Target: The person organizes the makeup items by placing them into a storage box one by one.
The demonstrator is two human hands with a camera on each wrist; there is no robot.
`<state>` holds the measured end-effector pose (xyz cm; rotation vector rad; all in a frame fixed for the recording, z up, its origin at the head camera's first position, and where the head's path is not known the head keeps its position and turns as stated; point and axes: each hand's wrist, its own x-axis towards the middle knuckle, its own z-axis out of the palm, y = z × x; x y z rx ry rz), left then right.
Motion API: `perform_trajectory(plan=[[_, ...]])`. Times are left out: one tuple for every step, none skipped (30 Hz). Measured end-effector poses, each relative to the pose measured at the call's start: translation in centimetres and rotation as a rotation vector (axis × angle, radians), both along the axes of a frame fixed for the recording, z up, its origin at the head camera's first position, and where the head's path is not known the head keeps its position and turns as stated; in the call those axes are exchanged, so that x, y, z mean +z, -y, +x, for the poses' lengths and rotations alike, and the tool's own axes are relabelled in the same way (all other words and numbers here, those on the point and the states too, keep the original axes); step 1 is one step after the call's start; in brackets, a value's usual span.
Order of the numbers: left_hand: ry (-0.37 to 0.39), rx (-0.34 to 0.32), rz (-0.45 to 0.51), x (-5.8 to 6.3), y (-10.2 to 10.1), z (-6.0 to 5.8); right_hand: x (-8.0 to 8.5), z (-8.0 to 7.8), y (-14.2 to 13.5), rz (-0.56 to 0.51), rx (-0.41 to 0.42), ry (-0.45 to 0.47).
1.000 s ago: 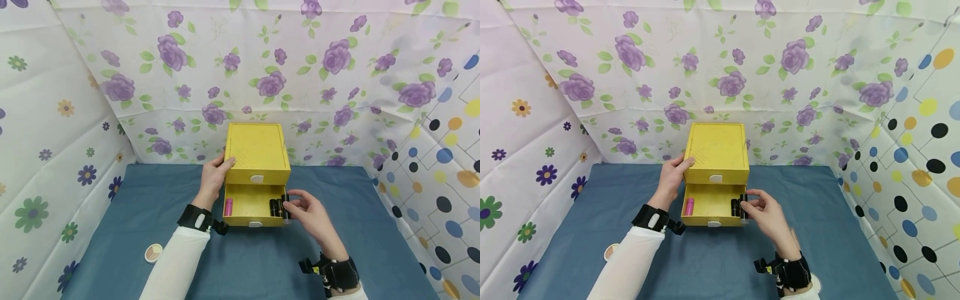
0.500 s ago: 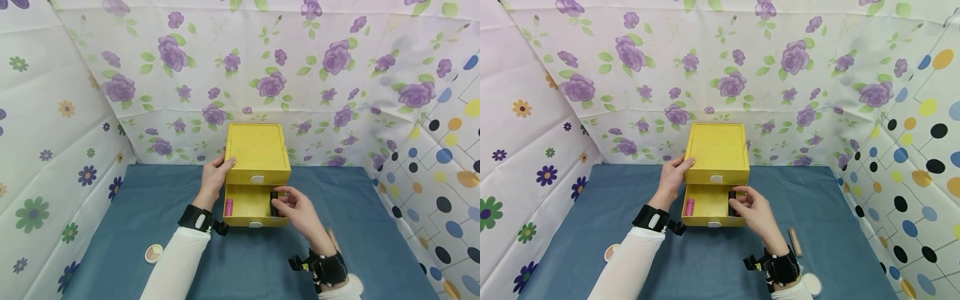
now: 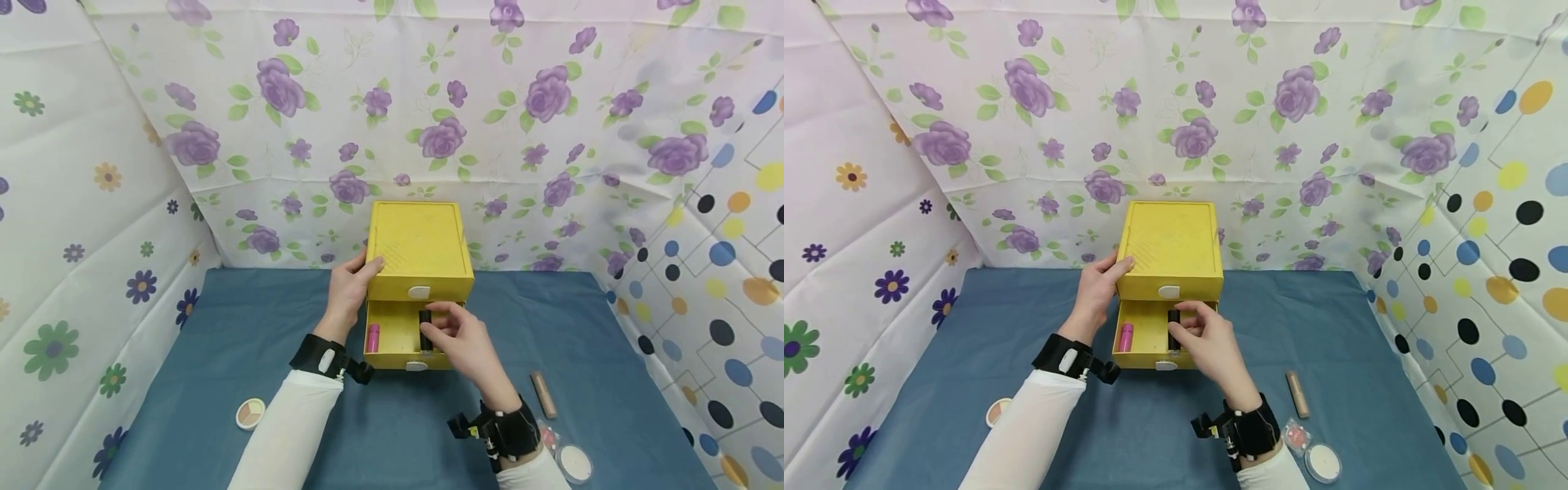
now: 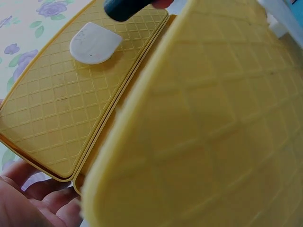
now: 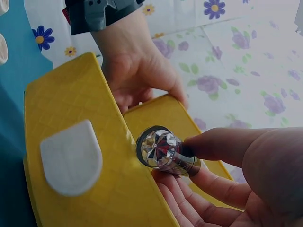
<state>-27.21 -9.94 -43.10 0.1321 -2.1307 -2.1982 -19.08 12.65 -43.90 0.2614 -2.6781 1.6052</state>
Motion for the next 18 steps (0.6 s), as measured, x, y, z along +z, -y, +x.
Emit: perform_trajectory(plan=[[0.001, -0.001, 0.000, 0.0, 0.0, 0.0, 0.0, 0.0, 0.3, 0.000, -0.001, -0.005], [0.002, -0.002, -0.001, 0.0, 0.0, 0.0, 0.1, 0.0, 0.5, 0.000, -0.001, -0.009], [0.002, -0.002, -0.001, 0.0, 0.0, 0.0, 0.1, -0.1, 0.7, 0.000, -0.002, -0.012], [0.004, -0.002, -0.002, 0.0, 0.0, -0.1, 0.1, -0.1, 0.9, -0.001, -0.003, -0.015], [0.004, -0.003, -0.001, 0.0, 0.0, -0.1, 0.2, -0.1, 1.1, -0.002, -0.005, -0.017], [0.005, -0.004, -0.001, 0.0, 0.0, -0.1, 0.2, -0.2, 1.3, -0.005, -0.007, -0.019], [0.005, -0.004, 0.000, -0.1, -0.1, -0.1, 0.2, -0.2, 1.5, -0.008, -0.009, -0.019], [0.006, -0.003, -0.001, -0.1, -0.1, 0.0, 0.2, -0.3, 1.6, -0.010, -0.010, -0.020], [0.005, -0.003, -0.001, -0.1, -0.1, 0.0, 0.2, -0.3, 1.7, -0.012, -0.011, -0.023], [0.007, -0.002, -0.001, -0.1, -0.2, 0.0, 0.2, -0.4, 1.8, -0.014, -0.011, -0.024], [0.008, -0.003, -0.002, -0.1, -0.2, 0.0, 0.2, -0.5, 1.9, -0.013, -0.012, -0.026], [0.010, -0.003, -0.002, -0.1, -0.2, 0.0, 0.2, -0.5, 2.0, -0.015, -0.012, -0.026], [0.011, -0.003, -0.003, -0.1, -0.2, 0.0, 0.2, -0.7, 2.1, -0.014, -0.012, -0.028], [0.012, -0.003, -0.003, -0.1, -0.1, 0.0, 0.2, -0.8, 2.2, -0.013, -0.011, -0.029], [0.013, -0.004, 0.000, -0.1, -0.1, 0.0, 0.2, -0.9, 2.4, -0.010, -0.010, -0.028], [0.014, -0.004, 0.002, 0.0, 0.0, -0.1, 0.1, -1.0, 2.5, -0.003, -0.012, -0.026], [0.015, -0.003, 0.004, 0.0, 0.0, -0.1, 0.1, -1.1, 2.7, 0.006, -0.012, -0.026], [0.016, -0.002, 0.006, 0.0, 0.0, -0.1, 0.0, -1.2, 2.9, 0.018, -0.012, -0.025]])
